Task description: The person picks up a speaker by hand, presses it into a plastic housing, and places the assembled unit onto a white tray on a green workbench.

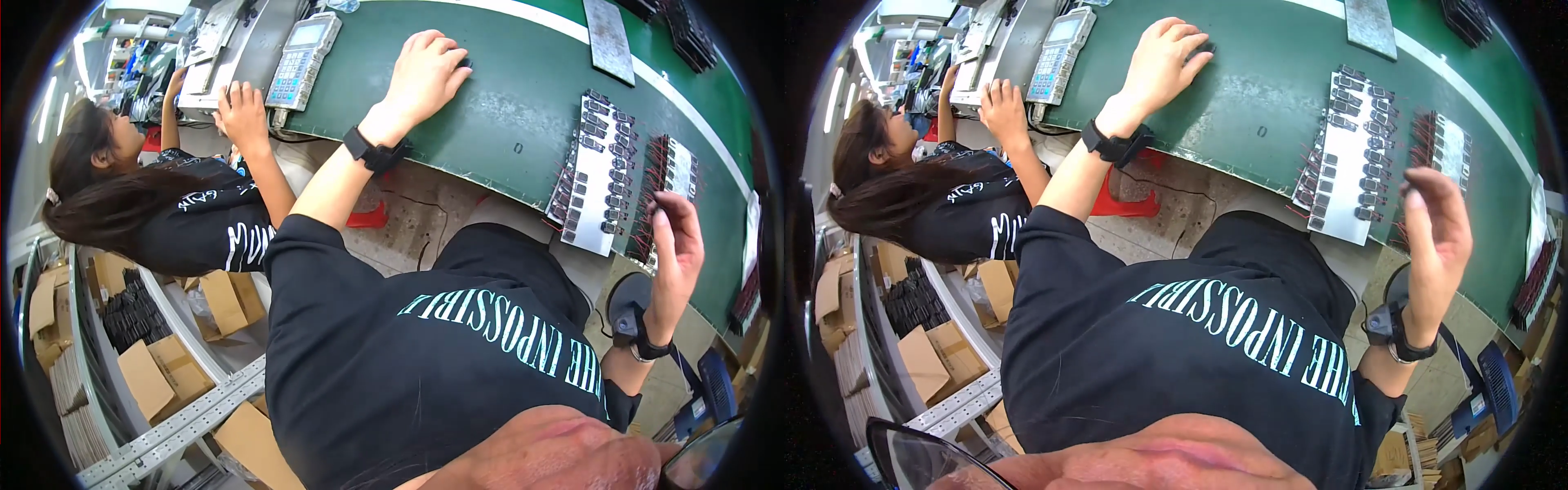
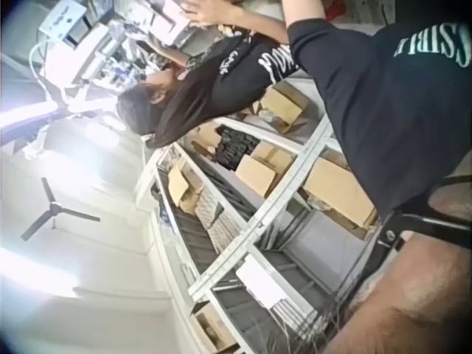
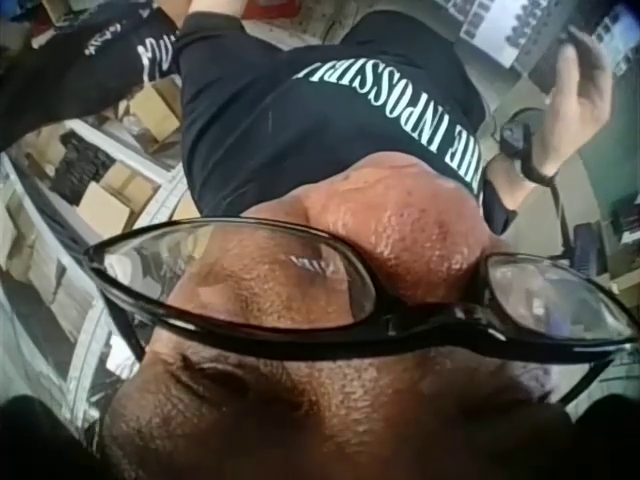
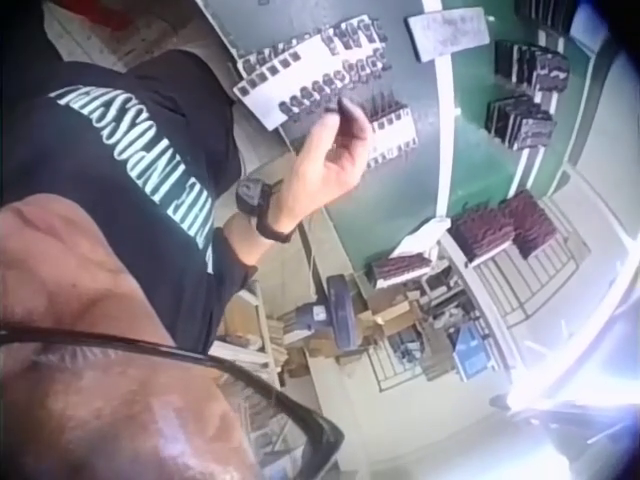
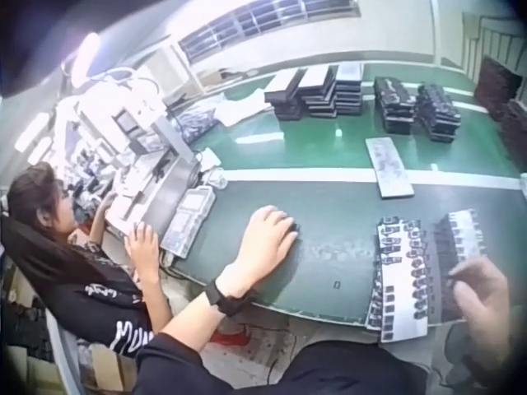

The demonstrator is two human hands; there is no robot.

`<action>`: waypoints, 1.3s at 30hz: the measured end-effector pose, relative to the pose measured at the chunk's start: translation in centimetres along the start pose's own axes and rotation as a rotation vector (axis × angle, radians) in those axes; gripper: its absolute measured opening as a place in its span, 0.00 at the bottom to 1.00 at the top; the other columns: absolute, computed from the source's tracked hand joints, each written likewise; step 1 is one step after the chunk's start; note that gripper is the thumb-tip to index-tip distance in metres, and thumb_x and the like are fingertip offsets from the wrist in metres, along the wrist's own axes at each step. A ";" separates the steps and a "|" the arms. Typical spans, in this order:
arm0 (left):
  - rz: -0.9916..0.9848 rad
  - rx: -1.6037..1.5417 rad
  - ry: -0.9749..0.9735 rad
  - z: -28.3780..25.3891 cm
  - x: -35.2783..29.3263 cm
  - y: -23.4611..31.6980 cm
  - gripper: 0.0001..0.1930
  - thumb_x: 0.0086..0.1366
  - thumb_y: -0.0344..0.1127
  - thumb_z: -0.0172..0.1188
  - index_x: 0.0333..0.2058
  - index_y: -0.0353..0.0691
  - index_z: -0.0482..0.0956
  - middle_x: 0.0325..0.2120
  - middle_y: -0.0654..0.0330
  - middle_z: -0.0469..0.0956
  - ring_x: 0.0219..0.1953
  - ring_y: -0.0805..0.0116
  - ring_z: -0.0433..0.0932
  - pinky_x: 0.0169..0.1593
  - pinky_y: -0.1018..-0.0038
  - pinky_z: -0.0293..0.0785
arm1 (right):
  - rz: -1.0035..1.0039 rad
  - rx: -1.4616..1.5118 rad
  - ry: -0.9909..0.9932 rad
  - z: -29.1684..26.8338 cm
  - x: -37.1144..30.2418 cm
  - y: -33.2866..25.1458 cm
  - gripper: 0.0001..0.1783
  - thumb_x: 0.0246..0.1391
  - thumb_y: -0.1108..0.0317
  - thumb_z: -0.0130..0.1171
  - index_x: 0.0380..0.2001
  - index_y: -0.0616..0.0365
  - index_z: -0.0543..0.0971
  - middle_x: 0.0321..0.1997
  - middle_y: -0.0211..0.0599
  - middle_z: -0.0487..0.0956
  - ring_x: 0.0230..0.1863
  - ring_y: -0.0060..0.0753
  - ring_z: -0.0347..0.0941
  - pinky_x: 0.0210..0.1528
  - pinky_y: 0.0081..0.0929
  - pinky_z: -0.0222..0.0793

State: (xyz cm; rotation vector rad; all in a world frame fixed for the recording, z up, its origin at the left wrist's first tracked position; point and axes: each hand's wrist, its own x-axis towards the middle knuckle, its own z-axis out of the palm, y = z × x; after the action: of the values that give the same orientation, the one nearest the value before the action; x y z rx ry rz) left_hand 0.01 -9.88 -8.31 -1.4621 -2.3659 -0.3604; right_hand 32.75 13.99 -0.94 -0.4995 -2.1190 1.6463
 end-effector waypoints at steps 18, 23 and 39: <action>-0.118 -0.545 0.078 -2.4 2.3 8.4 0.09 0.62 0.29 0.59 0.38 0.34 0.84 0.31 0.52 0.83 0.34 0.59 0.84 0.39 0.70 0.80 | 0.086 0.134 0.104 1.7 -0.4 2.4 0.08 0.62 0.76 0.55 0.44 0.62 0.76 0.39 0.34 0.79 0.39 0.21 0.76 0.46 0.20 0.71; -0.478 -1.357 0.032 -1.6 1.3 15.5 0.12 0.66 0.28 0.60 0.47 0.29 0.81 0.38 0.51 0.84 0.36 0.66 0.85 0.41 0.76 0.81 | 0.086 0.280 0.020 5.9 1.2 1.4 0.09 0.61 0.78 0.57 0.44 0.63 0.77 0.39 0.31 0.79 0.38 0.21 0.76 0.43 0.19 0.71; -0.528 -1.701 -0.212 -0.1 0.4 18.9 0.15 0.69 0.24 0.55 0.53 0.27 0.76 0.43 0.50 0.82 0.43 0.68 0.83 0.48 0.76 0.81 | 0.087 0.138 0.043 4.1 1.9 6.0 0.09 0.60 0.74 0.60 0.44 0.61 0.81 0.39 0.26 0.81 0.36 0.15 0.75 0.41 0.14 0.71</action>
State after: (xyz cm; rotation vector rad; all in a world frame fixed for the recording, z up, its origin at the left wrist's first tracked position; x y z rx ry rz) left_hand 16.83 -1.29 -7.35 -1.1282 -2.3738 -2.9155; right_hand 29.15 13.03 -7.50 -0.5853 -1.9621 1.7986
